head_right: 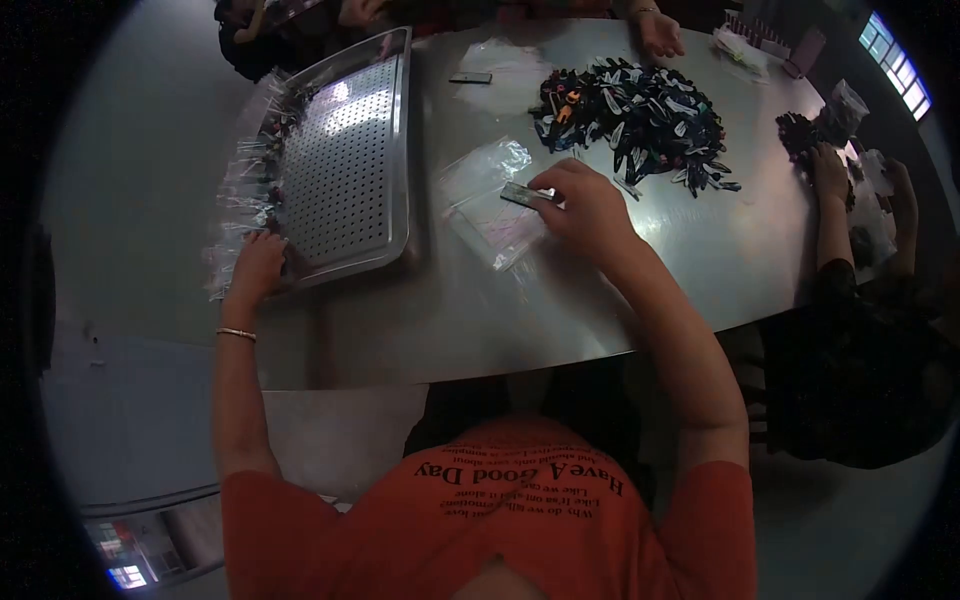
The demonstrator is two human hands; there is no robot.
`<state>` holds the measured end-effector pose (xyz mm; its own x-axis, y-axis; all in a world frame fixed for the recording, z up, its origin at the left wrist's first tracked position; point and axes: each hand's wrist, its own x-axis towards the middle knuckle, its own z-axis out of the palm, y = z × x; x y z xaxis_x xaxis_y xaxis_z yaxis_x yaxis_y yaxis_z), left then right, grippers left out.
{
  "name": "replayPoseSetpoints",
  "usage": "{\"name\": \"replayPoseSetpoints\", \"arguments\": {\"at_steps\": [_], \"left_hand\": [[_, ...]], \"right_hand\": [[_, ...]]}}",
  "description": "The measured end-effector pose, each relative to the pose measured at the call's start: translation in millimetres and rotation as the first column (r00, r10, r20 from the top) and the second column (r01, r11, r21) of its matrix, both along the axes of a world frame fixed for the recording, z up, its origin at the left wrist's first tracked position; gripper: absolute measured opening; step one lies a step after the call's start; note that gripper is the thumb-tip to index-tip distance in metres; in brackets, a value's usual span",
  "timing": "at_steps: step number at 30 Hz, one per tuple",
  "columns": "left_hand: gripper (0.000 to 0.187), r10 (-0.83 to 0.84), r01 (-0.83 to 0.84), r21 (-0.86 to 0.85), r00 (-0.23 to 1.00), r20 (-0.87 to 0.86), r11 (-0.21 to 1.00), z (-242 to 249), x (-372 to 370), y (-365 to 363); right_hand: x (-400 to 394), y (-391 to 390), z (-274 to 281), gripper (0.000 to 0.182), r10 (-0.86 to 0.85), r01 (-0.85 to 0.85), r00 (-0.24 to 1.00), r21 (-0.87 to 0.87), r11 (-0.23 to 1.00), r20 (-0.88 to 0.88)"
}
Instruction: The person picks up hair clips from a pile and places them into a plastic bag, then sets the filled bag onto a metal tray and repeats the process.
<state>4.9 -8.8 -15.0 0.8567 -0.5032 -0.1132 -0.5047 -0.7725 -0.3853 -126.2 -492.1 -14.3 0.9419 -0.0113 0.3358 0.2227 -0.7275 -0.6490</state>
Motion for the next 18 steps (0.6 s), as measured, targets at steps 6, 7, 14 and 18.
{"name": "replayPoseSetpoints", "arguments": {"at_steps": [6, 7, 14, 18], "left_hand": [[0.016, -0.025, 0.025, -0.014, 1.000, 0.012, 1.000, 7.9, -1.2, -3.3], [0.016, -0.028, 0.028, -0.010, 0.999, 0.021, 1.000, 19.2, -8.2, -19.0], [0.039, -0.230, 0.250, -0.753, 0.964, 0.133, 0.609, 48.5, -51.9, -161.3], [0.049, -0.140, 0.164, -0.925, 0.983, 0.122, 0.342, 28.4, -41.7, -230.0]], "right_hand": [[46.3, 19.8, -8.6, 0.035, 0.014, 0.018, 0.982, -0.167, 0.986, 0.188], [57.1, 20.7, -14.2, 0.032, 0.111, -0.063, 0.970, -0.219, 0.974, 0.215], [77.9, 16.3, -12.5, 0.017, 0.062, -0.069, 0.997, 0.254, 0.965, 0.035], [70.3, 21.4, -11.7, 0.014, -0.013, -0.048, 0.995, 0.608, 0.792, 0.095]]}}
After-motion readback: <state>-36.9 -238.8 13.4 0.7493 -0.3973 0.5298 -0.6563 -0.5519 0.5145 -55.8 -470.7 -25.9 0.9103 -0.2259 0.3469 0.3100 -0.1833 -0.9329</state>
